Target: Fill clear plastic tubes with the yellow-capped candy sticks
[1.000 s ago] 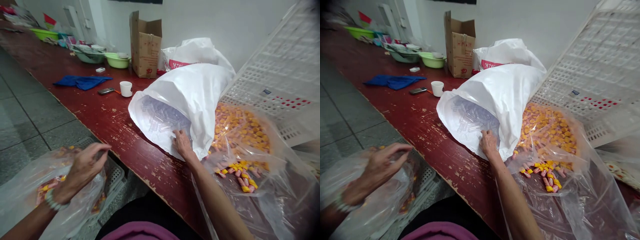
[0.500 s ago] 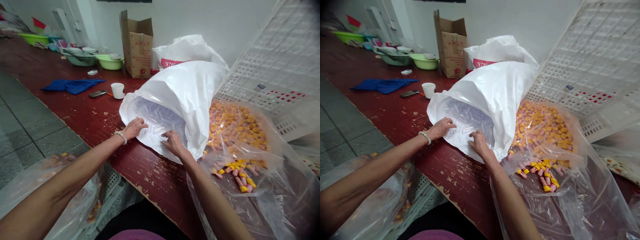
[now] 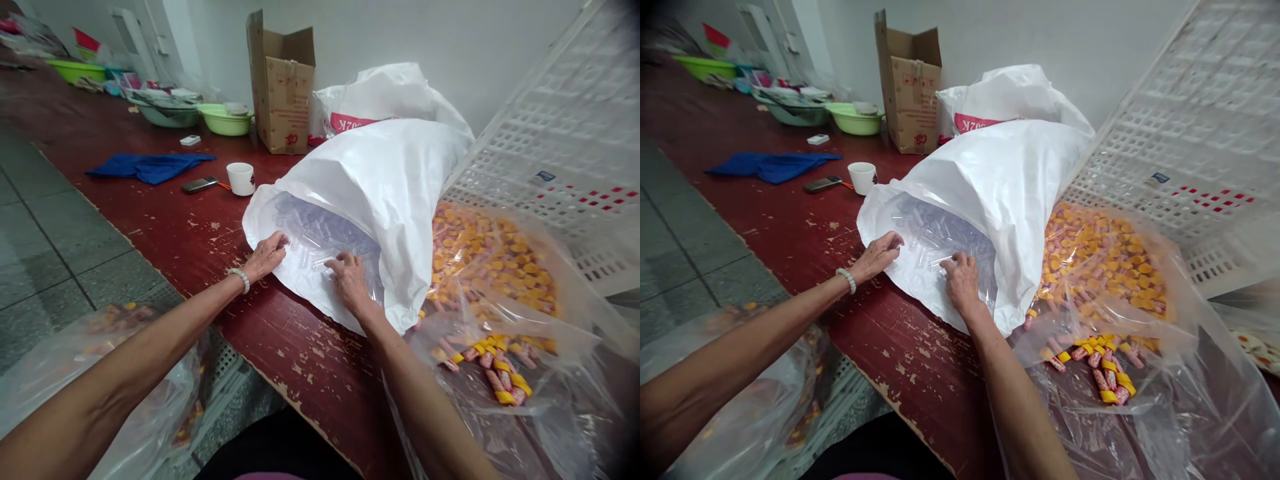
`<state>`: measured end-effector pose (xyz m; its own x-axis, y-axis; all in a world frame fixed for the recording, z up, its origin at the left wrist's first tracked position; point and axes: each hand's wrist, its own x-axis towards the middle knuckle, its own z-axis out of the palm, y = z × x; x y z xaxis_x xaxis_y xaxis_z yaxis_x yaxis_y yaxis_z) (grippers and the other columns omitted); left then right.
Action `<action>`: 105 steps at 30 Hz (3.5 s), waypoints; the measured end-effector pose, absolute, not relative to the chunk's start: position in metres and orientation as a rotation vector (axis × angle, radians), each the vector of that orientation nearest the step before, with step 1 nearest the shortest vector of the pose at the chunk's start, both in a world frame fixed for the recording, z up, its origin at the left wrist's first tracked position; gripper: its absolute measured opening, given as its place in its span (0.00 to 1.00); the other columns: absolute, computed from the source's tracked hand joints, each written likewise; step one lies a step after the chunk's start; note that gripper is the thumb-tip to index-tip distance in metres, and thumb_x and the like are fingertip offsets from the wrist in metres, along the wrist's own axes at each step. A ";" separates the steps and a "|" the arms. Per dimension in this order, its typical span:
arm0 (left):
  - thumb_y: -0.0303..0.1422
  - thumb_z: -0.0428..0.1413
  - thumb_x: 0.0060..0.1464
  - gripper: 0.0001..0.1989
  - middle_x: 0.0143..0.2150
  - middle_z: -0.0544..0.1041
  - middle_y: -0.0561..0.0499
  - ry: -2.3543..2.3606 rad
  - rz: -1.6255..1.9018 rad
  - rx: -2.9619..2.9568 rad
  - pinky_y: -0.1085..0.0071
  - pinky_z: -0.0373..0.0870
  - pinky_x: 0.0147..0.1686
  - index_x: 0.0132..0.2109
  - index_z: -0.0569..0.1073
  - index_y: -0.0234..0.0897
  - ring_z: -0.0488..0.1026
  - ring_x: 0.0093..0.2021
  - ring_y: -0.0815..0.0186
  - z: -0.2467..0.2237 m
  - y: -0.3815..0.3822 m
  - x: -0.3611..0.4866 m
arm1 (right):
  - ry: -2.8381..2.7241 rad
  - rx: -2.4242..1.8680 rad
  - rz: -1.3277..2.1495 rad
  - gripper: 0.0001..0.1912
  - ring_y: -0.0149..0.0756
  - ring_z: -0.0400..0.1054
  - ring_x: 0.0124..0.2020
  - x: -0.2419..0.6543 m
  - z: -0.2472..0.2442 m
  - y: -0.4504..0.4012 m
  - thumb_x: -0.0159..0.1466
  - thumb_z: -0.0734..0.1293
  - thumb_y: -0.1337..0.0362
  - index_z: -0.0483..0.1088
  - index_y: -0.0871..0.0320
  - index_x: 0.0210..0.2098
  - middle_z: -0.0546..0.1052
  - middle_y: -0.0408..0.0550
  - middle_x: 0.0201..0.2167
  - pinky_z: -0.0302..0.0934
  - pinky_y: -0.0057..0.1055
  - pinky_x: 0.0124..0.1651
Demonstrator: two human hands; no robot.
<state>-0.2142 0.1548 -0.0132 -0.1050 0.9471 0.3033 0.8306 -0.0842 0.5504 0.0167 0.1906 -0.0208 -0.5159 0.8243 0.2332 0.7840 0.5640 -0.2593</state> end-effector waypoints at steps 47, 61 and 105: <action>0.29 0.57 0.34 0.14 0.24 0.72 0.54 1.876 0.938 1.473 0.73 0.59 0.23 0.35 0.74 0.36 0.66 0.23 0.69 -0.027 0.173 -0.184 | -2.481 -1.488 0.156 0.16 0.44 0.61 0.47 -0.017 -0.016 0.216 0.60 0.59 0.71 0.70 0.56 0.46 0.67 0.55 0.46 0.57 0.36 0.44; 0.23 0.60 0.37 0.30 0.51 0.72 0.44 0.890 1.301 1.169 0.68 0.69 0.45 0.51 0.67 0.36 0.71 0.49 0.61 -0.034 0.127 -0.135 | -1.520 -1.001 1.040 0.22 0.37 0.67 0.47 -0.021 -0.052 0.153 0.60 0.62 0.51 0.63 0.59 0.48 0.71 0.51 0.46 0.62 0.36 0.49; 0.25 0.65 0.38 0.29 0.51 0.75 0.42 0.785 1.420 1.123 0.61 0.68 0.51 0.50 0.67 0.37 0.72 0.51 0.56 -0.027 0.053 -0.067 | -1.566 -1.087 0.762 0.07 0.33 0.70 0.35 0.068 -0.035 0.056 0.62 0.63 0.64 0.66 0.57 0.40 0.75 0.46 0.37 0.66 0.31 0.39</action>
